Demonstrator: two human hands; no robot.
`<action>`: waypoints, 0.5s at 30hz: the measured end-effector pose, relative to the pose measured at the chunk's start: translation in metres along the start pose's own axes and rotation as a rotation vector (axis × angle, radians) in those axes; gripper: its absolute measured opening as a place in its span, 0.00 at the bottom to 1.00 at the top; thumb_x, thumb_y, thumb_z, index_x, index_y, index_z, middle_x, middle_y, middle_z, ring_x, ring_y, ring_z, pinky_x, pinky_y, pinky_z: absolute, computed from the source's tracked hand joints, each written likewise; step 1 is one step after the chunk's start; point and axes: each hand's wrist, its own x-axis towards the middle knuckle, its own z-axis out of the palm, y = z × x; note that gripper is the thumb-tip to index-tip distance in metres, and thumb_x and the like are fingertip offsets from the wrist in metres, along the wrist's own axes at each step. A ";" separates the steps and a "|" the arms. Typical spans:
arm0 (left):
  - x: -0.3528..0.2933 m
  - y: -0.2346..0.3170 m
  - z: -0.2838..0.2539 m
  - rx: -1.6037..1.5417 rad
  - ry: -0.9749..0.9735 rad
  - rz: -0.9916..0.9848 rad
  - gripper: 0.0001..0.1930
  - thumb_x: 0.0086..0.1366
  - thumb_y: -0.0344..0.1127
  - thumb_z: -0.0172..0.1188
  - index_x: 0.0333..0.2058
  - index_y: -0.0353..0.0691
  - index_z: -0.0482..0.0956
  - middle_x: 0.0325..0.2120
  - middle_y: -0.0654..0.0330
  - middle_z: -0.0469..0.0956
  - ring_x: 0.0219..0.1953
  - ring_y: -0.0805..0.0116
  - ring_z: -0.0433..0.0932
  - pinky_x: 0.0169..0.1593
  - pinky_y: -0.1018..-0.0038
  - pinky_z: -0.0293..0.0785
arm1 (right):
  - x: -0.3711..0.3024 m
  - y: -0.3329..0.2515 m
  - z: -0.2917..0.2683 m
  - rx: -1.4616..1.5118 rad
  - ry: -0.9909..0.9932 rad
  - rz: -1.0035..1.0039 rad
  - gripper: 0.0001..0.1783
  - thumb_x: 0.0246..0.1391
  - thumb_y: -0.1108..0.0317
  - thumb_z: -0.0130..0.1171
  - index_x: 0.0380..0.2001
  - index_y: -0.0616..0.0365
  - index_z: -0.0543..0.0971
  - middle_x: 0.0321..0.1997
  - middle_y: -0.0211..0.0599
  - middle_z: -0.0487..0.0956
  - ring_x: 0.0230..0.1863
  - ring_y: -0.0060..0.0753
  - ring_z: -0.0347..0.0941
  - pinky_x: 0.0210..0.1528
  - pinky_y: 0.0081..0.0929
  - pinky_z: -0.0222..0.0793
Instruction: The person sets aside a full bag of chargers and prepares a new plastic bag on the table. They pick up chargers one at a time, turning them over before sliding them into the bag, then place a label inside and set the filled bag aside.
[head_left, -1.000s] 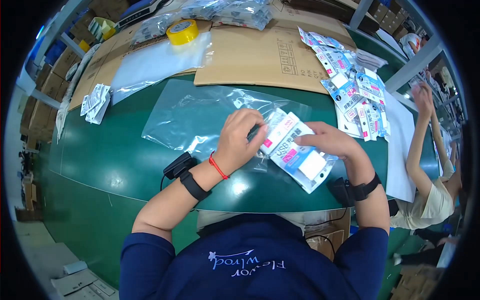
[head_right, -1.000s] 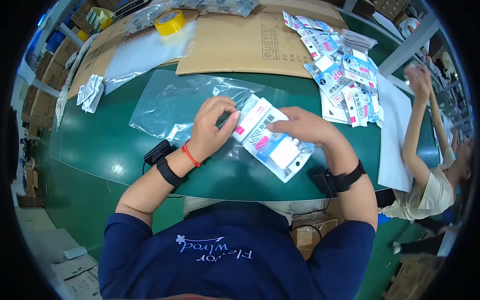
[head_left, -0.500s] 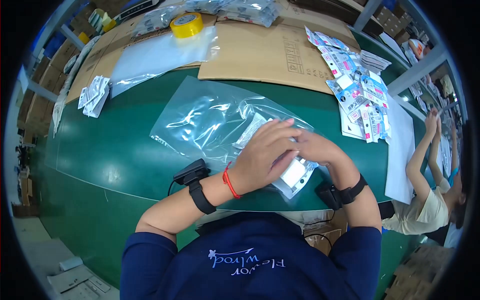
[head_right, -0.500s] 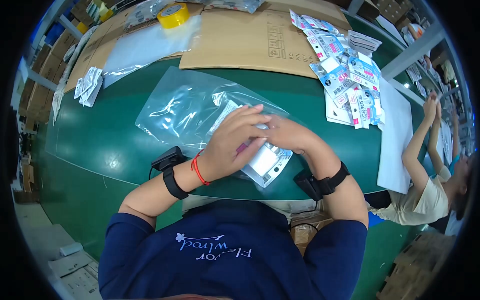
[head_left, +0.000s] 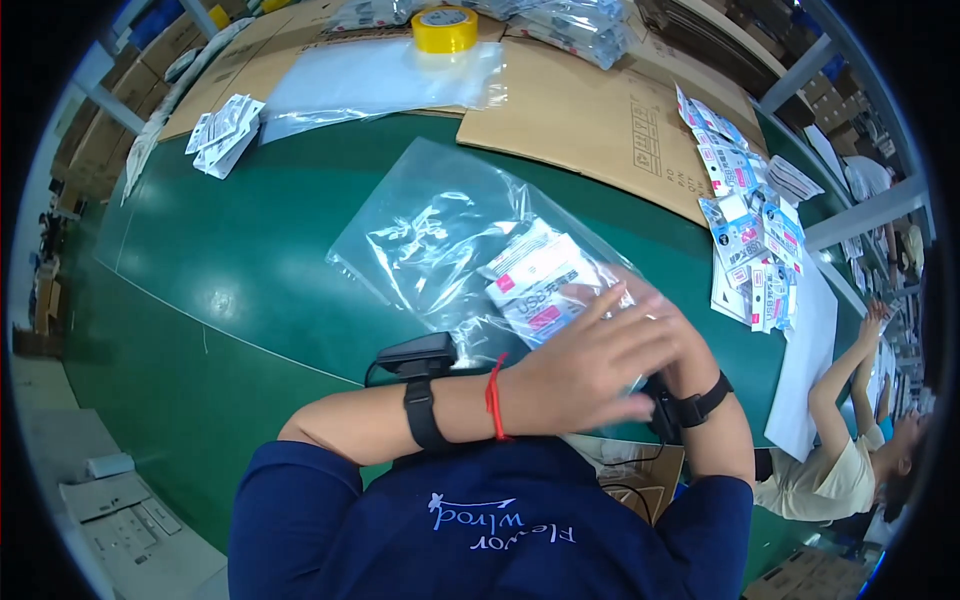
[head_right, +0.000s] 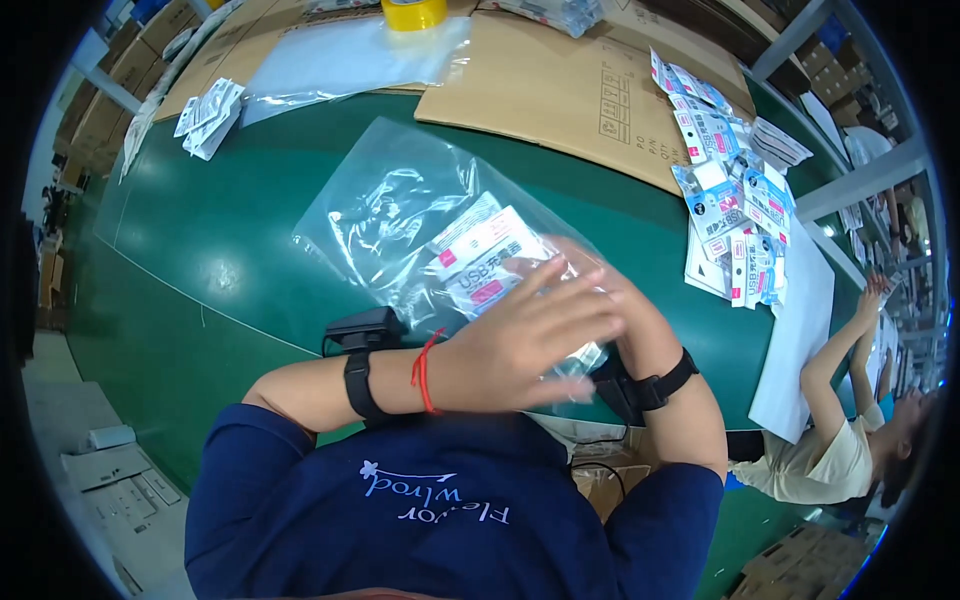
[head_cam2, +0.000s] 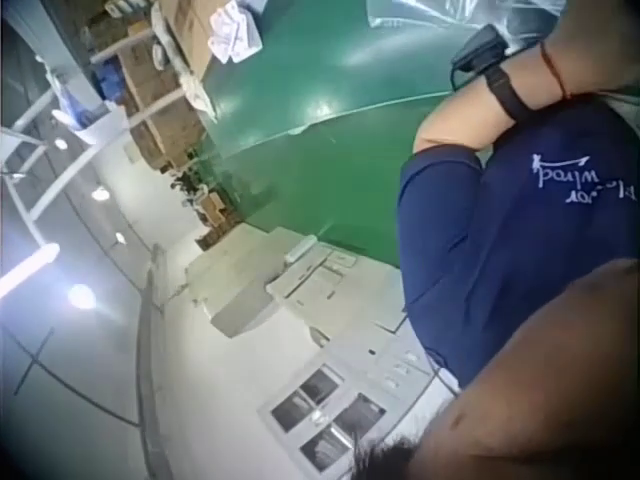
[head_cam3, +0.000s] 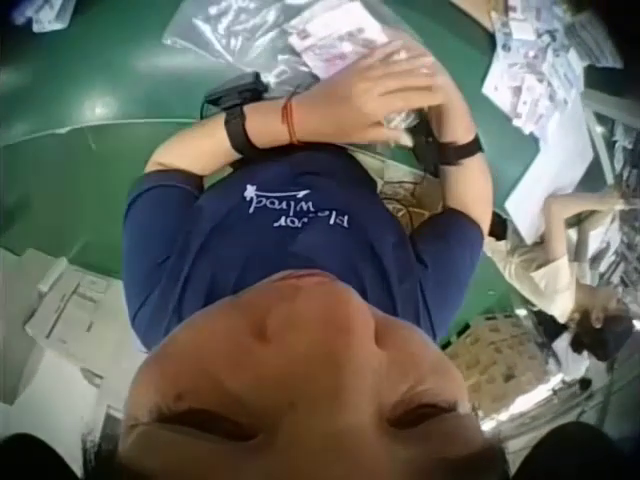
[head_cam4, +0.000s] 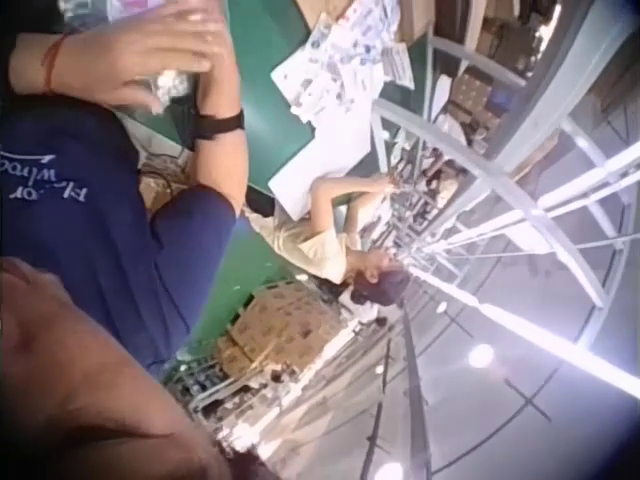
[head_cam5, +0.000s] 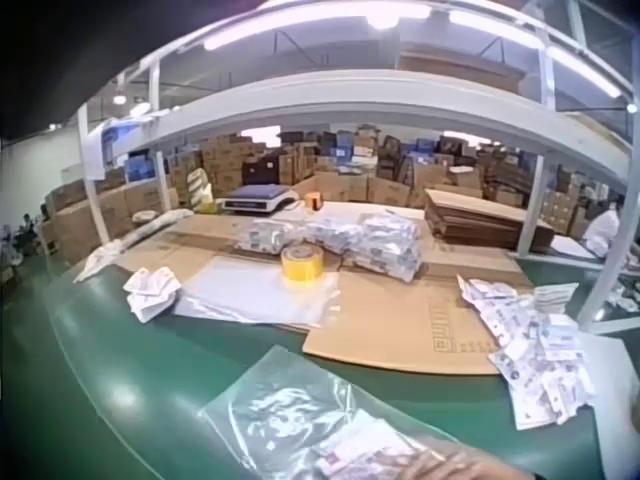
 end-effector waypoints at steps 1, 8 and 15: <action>0.001 0.010 -0.012 0.054 -0.101 0.072 0.07 0.60 0.34 0.58 0.37 0.41 0.76 0.52 0.54 0.72 0.62 0.55 0.64 0.65 0.49 0.53 | 0.003 -0.006 -0.001 0.070 -0.041 0.087 0.21 0.56 0.59 0.59 0.48 0.61 0.76 0.46 0.40 0.78 0.45 0.29 0.74 0.48 0.27 0.69; -0.018 -0.007 -0.003 0.425 -0.342 0.340 0.08 0.58 0.37 0.56 0.34 0.43 0.79 0.56 0.55 0.69 0.64 0.54 0.60 0.66 0.43 0.47 | 0.012 -0.009 -0.003 0.506 0.004 0.271 0.22 0.58 0.60 0.56 0.49 0.67 0.73 0.46 0.40 0.78 0.47 0.30 0.74 0.50 0.29 0.69; -0.016 0.008 0.019 0.293 -0.177 0.420 0.08 0.57 0.35 0.55 0.29 0.40 0.81 0.57 0.56 0.69 0.65 0.54 0.59 0.66 0.44 0.48 | 0.043 -0.009 0.047 0.706 0.215 0.162 0.25 0.61 0.59 0.54 0.54 0.67 0.68 0.47 0.42 0.78 0.45 0.30 0.75 0.49 0.28 0.70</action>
